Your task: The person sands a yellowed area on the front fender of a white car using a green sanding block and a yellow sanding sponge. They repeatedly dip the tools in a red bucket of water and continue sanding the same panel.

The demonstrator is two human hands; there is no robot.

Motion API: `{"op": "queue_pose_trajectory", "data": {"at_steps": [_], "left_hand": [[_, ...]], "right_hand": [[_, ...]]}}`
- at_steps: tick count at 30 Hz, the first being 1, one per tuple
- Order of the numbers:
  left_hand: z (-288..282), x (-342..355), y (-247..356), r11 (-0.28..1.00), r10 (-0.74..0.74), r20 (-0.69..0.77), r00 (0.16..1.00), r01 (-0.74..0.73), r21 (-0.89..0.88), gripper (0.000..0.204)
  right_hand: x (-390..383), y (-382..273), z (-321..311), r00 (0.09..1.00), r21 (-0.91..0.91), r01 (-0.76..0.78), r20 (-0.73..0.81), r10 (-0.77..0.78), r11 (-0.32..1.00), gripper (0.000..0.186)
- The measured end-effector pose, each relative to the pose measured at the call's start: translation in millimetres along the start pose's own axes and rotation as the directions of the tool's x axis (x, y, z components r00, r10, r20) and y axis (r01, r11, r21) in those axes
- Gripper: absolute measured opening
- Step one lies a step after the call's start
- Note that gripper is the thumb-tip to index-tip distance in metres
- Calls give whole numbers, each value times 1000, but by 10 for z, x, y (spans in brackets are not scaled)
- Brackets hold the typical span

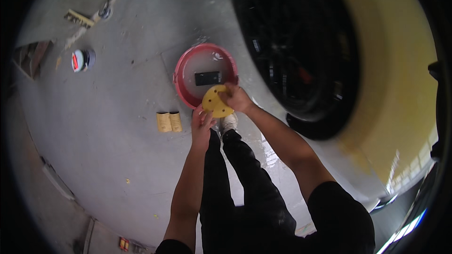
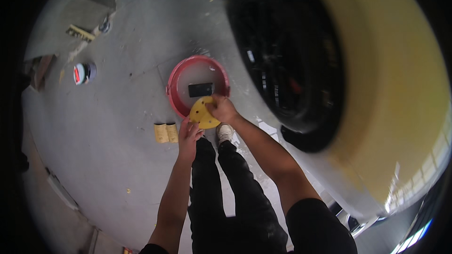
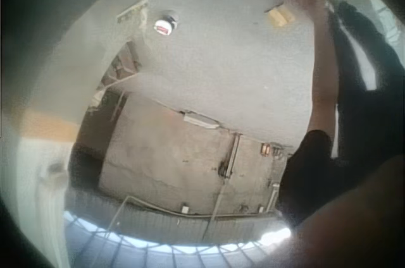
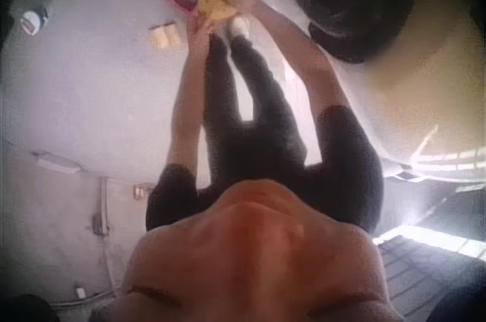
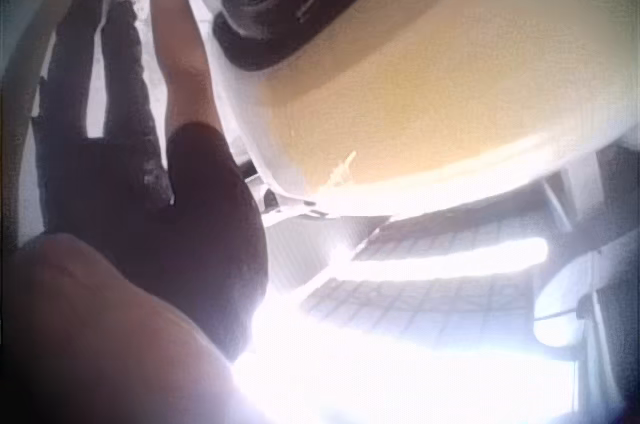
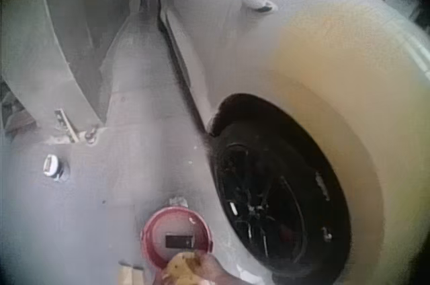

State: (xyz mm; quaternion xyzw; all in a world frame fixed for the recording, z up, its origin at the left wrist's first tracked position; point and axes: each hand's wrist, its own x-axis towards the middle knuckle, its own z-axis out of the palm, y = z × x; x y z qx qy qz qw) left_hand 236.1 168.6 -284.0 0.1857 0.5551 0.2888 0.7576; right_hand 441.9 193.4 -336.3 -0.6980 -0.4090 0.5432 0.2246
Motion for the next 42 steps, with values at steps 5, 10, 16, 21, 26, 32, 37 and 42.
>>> {"op": "queue_pose_trajectory", "data": {"at_steps": [5, 10, 16, 21, 26, 32, 37, 42], "left_hand": [[-360, 1239, -859, 961, -212, -73, 975, 194, -195, 42], [-589, 2210, -1315, 973, -204, -232, 951, 224, 63, 41], [-717, 2017, -807, 931, -219, 71, 973, 230, -282, 47], [-614, 1768, -407, 844, -454, 170, 875, 483, -232, 55], [-457, 1807, -365, 808, -231, 394, 890, 401, -432, 61], [-481, 1740, -365, 780, -273, 504, 820, 495, -384, 57], [-513, 1640, -446, 749, -156, 493, 856, 428, -506, 56], [-617, 1624, -462, 791, -216, 194, 957, 288, -540, 49]], "right_hand": [[1192, 902, 697, 918, -631, 275, -51, -393, 725, 44], [1557, 1516, 990, 980, -448, -115, 97, 176, 887, 42], [805, 1112, 801, 1000, 142, 18, -15, -16, 990, 31], [340, 637, 424, 980, 433, -65, 197, -24, 899, 18], [298, 470, 314, 976, 166, 7, -214, 29, 986, 27], [451, 449, 417, 899, -8, 111, -425, -104, 994, 27], [575, 482, 603, 870, 138, 94, -493, -14, 986, 17], [745, 757, 984, 801, 96, 312, -562, -207, 945, 16]]}}
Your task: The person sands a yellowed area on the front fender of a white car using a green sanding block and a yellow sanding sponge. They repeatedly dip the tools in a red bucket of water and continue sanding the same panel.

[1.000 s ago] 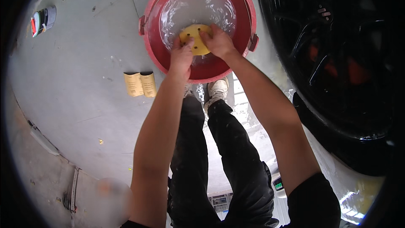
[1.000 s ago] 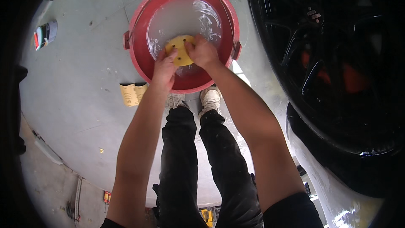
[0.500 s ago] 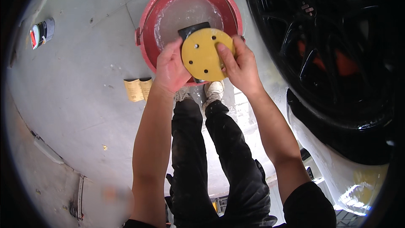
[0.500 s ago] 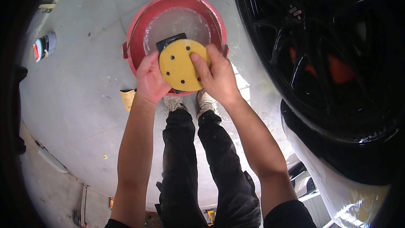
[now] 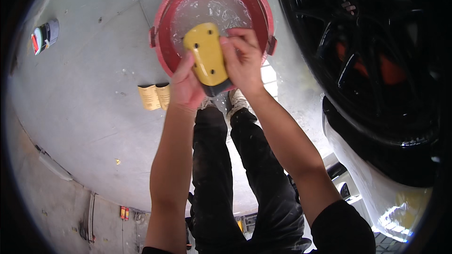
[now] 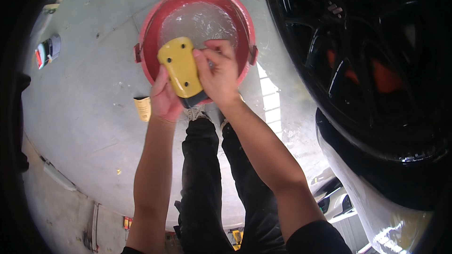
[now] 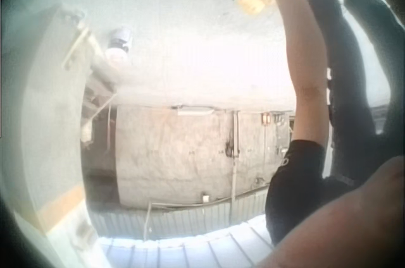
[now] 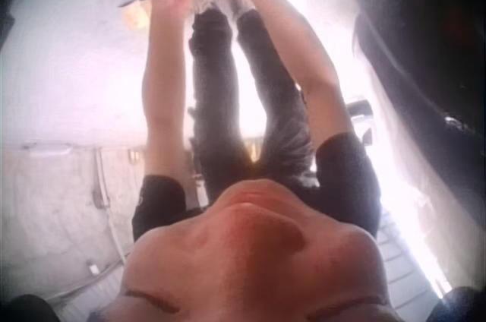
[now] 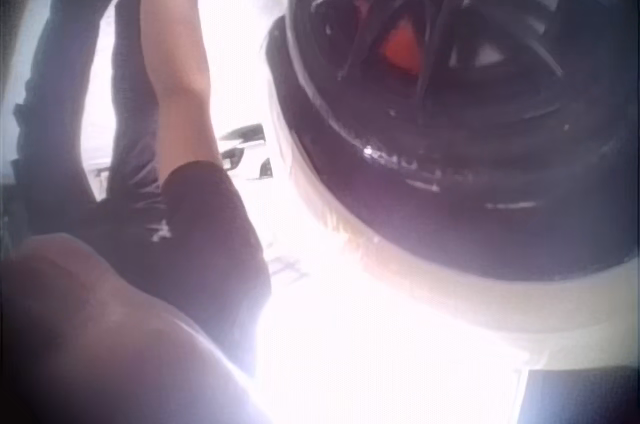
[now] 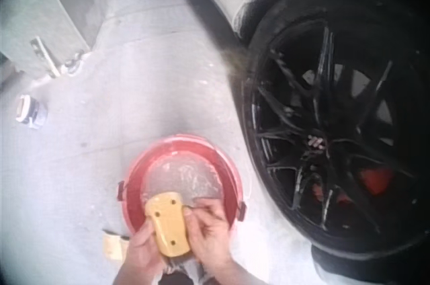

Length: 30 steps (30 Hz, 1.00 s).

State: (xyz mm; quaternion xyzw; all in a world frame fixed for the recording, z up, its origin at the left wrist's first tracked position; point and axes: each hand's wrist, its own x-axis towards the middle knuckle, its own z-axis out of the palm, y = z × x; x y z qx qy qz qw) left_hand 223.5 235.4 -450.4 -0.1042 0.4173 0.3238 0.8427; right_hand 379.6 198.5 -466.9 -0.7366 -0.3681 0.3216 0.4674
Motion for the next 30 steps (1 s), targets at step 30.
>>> {"op": "queue_pose_trajectory", "data": {"at_steps": [30], "left_hand": [[2097, -2241, -2182, 765, 438, 296, 849, -525, 372, 61]], "right_hand": [[-1465, -3348, -4662, 664, -530, 746, 541, 516, -403, 57]]}}
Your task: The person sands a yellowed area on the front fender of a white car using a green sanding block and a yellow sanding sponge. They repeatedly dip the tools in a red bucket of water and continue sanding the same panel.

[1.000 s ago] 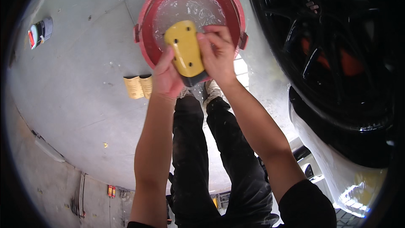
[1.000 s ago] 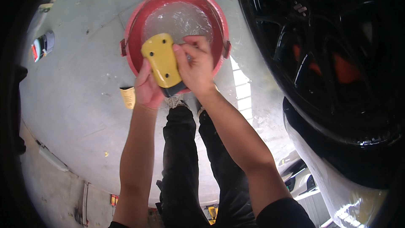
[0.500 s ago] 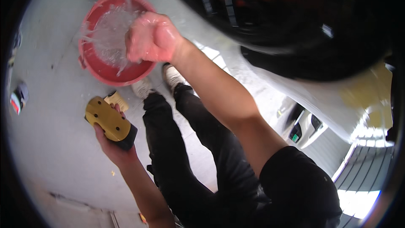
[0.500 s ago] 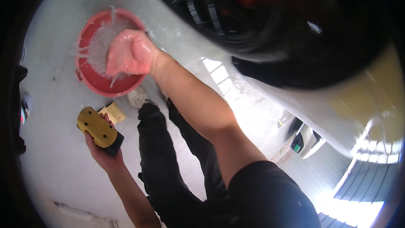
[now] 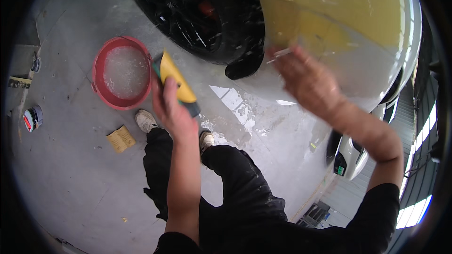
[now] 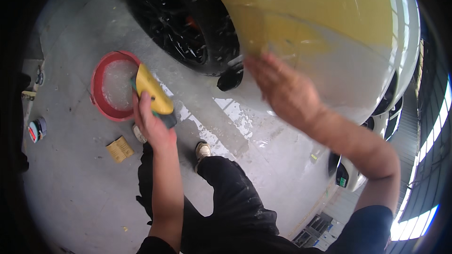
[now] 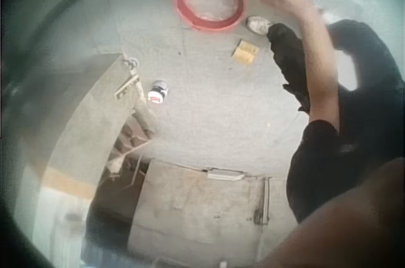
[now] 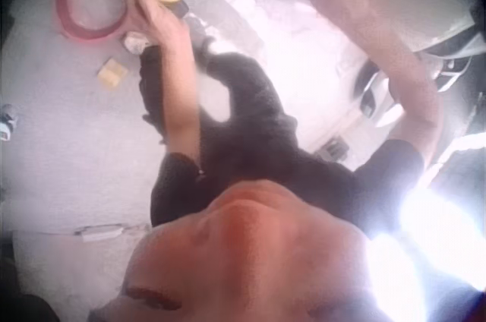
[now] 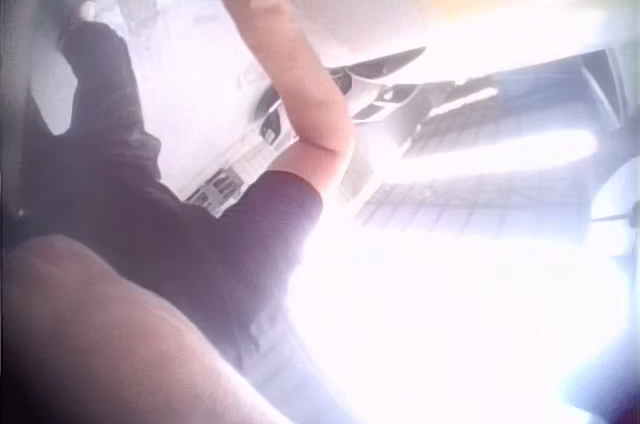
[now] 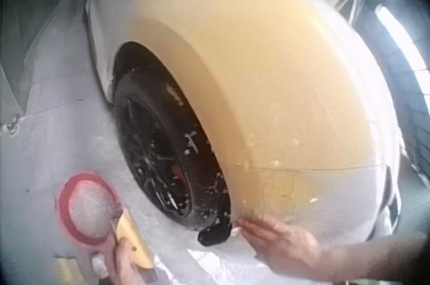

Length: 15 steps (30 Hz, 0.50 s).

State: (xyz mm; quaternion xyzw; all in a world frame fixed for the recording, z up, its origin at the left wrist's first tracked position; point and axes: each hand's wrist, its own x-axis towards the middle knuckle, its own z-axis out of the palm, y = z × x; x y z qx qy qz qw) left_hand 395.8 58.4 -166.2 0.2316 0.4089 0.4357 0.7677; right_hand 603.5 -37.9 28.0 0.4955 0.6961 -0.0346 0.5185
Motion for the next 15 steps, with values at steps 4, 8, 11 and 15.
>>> {"op": "queue_pose_trajectory", "data": {"at_steps": [4, 8, 11, 15], "left_hand": [[483, 71, -723, 911, 405, 236, 883, -412, -21, 65], [803, 150, -1615, 553, 749, 409, 521, -832, 47, 58], [1081, -43, -1568, 381, 862, 382, 332, -923, -56, 56], [1336, 461, -996, 408, 885, 277, 375, -910, -70, 47]], "right_hand": [[-292, -798, 907, 928, 385, -46, -324, 182, 922, 45], [-1117, -728, 1286, 618, 301, -401, -608, 498, 865, 38], [-1513, -564, 1441, 121, 386, -722, -747, 654, 575, 67], [-1237, -491, 1780, -77, 657, -446, -705, 705, 608, 88]]}}
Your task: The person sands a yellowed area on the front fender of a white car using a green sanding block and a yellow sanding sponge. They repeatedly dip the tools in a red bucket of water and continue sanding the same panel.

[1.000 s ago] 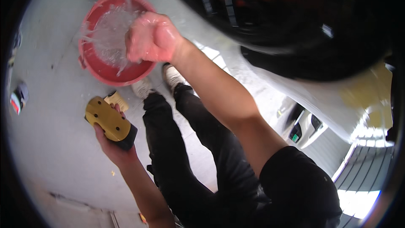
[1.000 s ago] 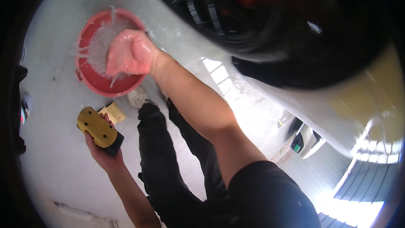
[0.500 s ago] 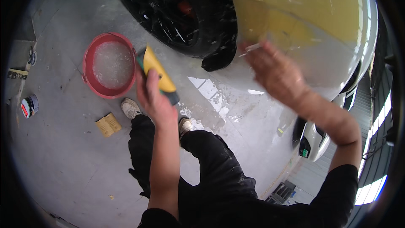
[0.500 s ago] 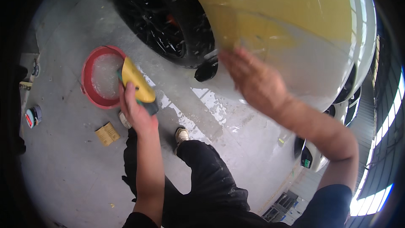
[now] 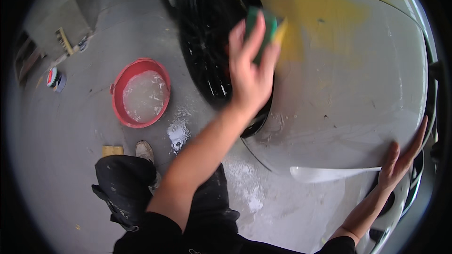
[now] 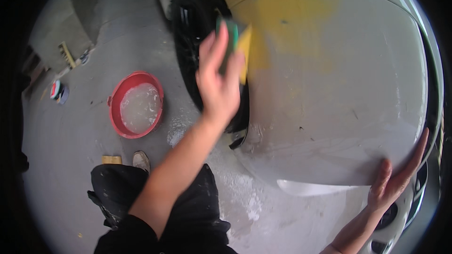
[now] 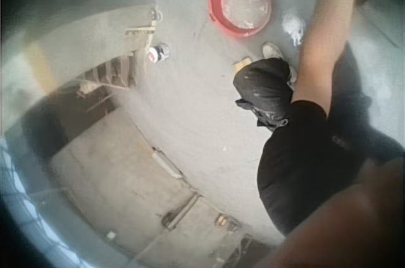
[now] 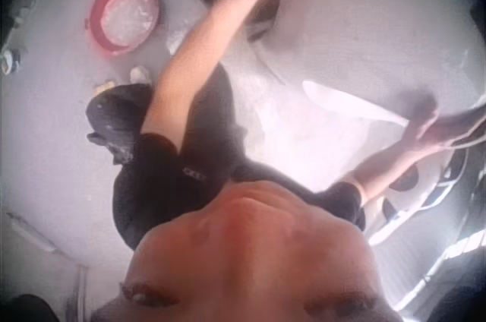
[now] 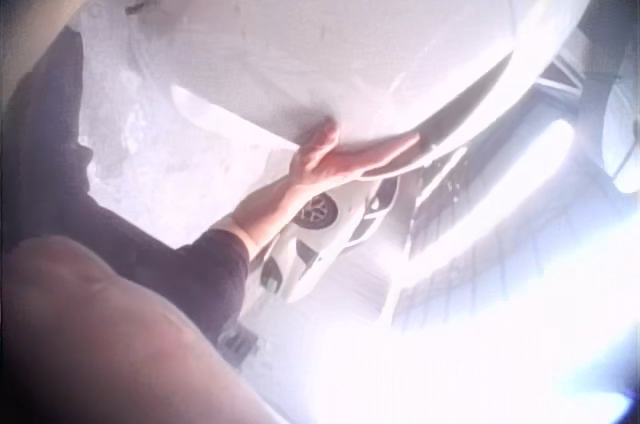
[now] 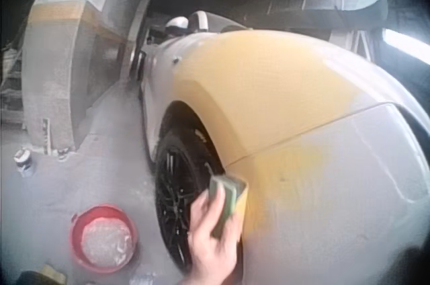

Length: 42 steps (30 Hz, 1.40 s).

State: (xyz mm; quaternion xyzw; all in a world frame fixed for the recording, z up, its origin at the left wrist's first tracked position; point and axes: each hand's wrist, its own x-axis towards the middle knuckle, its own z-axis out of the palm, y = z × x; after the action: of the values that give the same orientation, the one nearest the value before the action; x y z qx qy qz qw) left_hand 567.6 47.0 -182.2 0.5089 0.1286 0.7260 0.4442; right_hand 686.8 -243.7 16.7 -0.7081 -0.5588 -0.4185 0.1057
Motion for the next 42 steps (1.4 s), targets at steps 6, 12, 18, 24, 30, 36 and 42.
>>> {"op": "queue_pose_trajectory", "data": {"at_steps": [6, 12, 18, 24, 30, 36, 42], "left_hand": [[-431, -397, -215, 974, 104, 89, 991, -120, 194, 51], [-499, 80, -600, 994, -85, -45, 995, 88, 71, 50], [-439, 108, -557, 989, -137, -20, 990, 136, -59, 55], [-487, -275, -347, 958, 181, 146, 973, -208, 196, 53], [-437, 91, -269, 955, 75, 87, 993, -97, 281, 55], [-510, -275, -330, 922, 193, 195, 962, -245, 300, 52], [-432, -395, -261, 921, 212, 181, 960, -258, 290, 54]], "right_hand": [[-412, -353, 723, 917, 306, -225, -256, 307, 925, 70], [-570, -644, 1041, 698, 432, -524, -276, 661, 734, 66], [-747, -426, 1106, 735, 482, -460, -265, 624, 746, 57], [-832, -300, 1021, 735, 512, -492, -190, 651, 704, 59], [-752, -386, 953, 760, 631, -412, -159, 630, 657, 58], [-682, -443, 892, 783, 642, -337, -216, 584, 689, 60], [-620, -520, 763, 794, 734, -311, -149, 590, 604, 54]]}}
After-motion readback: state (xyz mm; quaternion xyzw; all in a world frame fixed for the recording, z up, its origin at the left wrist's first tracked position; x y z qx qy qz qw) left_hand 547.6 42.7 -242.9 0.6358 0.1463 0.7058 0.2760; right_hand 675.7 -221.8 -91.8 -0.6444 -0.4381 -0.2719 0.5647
